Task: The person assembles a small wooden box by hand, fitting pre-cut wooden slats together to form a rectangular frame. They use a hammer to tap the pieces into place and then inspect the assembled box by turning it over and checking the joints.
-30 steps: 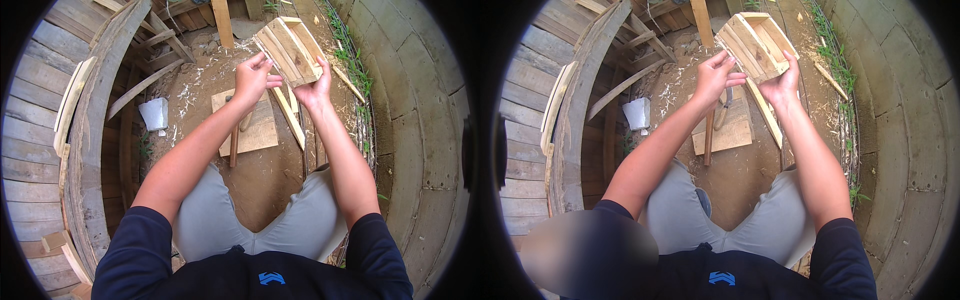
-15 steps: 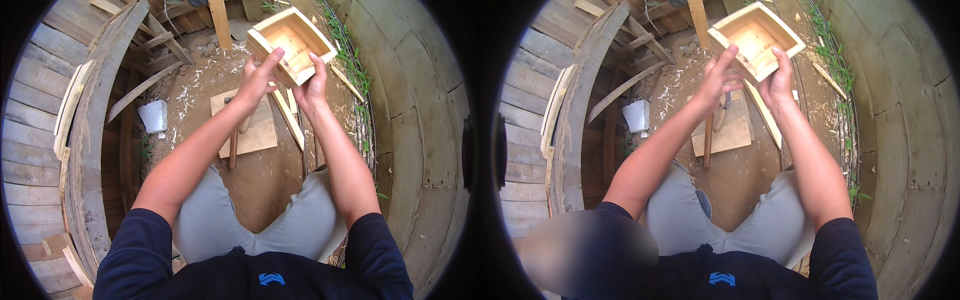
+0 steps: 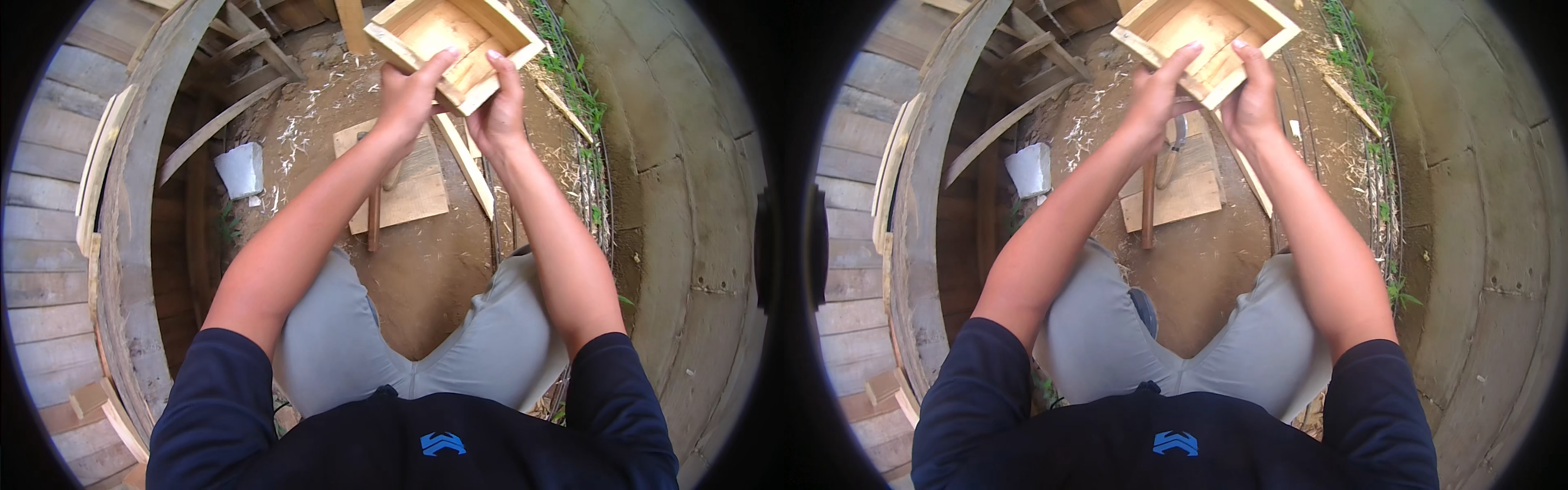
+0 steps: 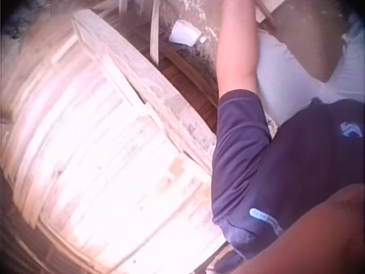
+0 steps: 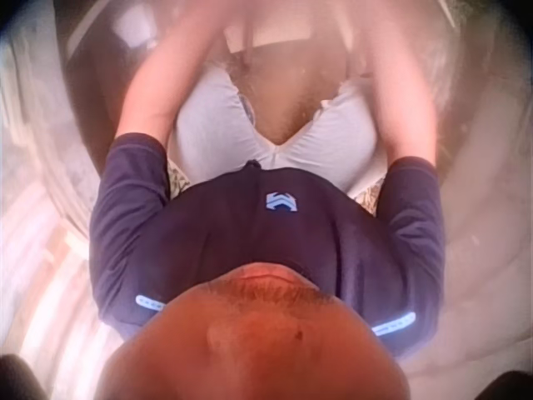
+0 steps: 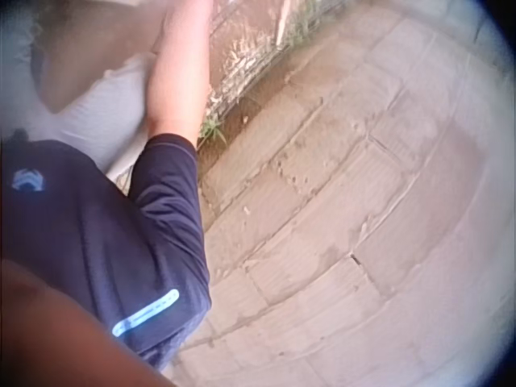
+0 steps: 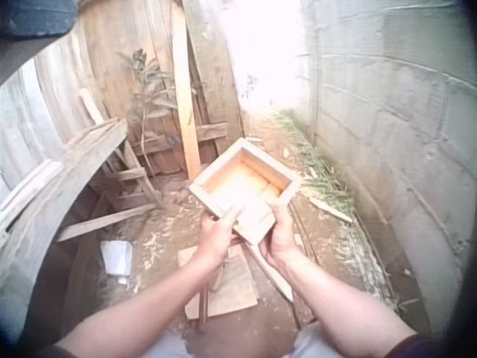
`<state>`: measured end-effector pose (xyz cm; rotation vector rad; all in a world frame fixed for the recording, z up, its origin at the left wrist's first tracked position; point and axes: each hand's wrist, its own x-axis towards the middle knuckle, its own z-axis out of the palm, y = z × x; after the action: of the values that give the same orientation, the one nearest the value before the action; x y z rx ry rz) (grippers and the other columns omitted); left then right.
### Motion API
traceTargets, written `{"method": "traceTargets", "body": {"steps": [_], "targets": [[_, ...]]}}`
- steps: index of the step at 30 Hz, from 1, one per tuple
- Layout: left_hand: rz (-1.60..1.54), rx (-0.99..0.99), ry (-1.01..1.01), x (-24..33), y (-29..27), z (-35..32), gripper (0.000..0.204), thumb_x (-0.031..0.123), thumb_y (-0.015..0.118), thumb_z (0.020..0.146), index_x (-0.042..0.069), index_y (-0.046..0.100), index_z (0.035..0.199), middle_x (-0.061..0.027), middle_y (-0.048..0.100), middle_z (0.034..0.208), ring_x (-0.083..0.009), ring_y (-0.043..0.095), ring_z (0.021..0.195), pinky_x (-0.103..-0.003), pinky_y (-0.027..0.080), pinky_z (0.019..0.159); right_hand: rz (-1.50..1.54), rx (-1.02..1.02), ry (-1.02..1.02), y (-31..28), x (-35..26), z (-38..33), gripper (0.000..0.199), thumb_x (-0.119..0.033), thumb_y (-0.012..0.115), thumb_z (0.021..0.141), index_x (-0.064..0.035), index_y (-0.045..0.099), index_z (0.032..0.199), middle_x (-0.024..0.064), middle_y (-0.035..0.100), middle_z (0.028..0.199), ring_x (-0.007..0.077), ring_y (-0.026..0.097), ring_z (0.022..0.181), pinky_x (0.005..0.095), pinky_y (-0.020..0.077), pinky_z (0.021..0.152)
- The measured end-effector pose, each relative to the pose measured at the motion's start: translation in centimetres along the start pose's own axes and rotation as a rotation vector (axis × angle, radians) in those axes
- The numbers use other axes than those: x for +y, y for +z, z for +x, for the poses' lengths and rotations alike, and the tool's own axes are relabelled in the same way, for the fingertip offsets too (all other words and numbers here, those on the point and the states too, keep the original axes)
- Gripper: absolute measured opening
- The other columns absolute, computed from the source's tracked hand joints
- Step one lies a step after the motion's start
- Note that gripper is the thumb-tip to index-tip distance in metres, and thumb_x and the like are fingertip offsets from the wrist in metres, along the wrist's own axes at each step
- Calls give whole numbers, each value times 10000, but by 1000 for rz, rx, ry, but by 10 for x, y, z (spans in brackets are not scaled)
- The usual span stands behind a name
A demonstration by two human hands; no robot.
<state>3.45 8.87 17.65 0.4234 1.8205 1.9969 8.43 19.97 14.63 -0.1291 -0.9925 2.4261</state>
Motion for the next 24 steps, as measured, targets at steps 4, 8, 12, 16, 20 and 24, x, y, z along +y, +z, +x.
{"method": "traceTargets", "body": {"steps": [4, 8, 12, 16, 20, 24], "targets": [[-37, -1, -94, -10, -8, 7, 450, 327, 528, 903, 2, 552, 1213, -146, 632, 1142, -258, 638, 1069, -448, 496, 956, 15, 38, -60, 1, 15, -3, 572, -292, 633, 875, 40, 430, 1295, 159, 568, 1145, 253, 612, 1099, 394, 515, 984], [-110, 33, -167, -7, -13, 1, 410, 275, 526, 869, 18, 556, 1187, -112, 646, 1096, -214, 650, 1024, -377, 504, 932, -74, 192, -91, 11, 28, -13, 590, -302, 652, 882, 10, 414, 1323, 141, 559, 1171, 223, 589, 1133, 384, 507, 1001], [-192, 7, -180, -1, -11, 1, 374, 259, 530, 875, 16, 558, 1157, -111, 645, 1098, -216, 650, 1039, -382, 505, 943, 7, 222, -150, 14, 30, -15, 573, -292, 669, 871, -1, 429, 1303, 130, 565, 1179, 214, 598, 1103, 368, 500, 979], [-54, 7, -173, -7, -12, 8, 352, 296, 546, 893, 48, 563, 1141, -107, 635, 1096, -207, 637, 1031, -400, 507, 928, 119, 93, -56, -4, 26, -1, 544, -282, 697, 858, 13, 487, 1263, 107, 581, 1123, 215, 610, 1043, 385, 474, 967], [9, 108, 4, -41, -10, 24, 415, 286, 590, 874, -19, 571, 1154, -135, 648, 1046, -248, 659, 939, -401, 542, 849, 70, 72, 86, 3, 8, -7, 422, -342, 604, 919, -8, 584, 1176, 118, 665, 1108, 210, 645, 1075, 375, 488, 984], [-87, 306, -5, -33, 16, 8, 796, 233, 649, 807, -95, 158, 1341, -329, 530, 1223, -367, 610, 1114, -403, 513, 973, 22, 134, 127, -5, 6, -12, 505, -368, 601, 907, -13, 537, 1260, 133, 636, 1185, 238, 623, 1116, 398, 475, 1008]]}}
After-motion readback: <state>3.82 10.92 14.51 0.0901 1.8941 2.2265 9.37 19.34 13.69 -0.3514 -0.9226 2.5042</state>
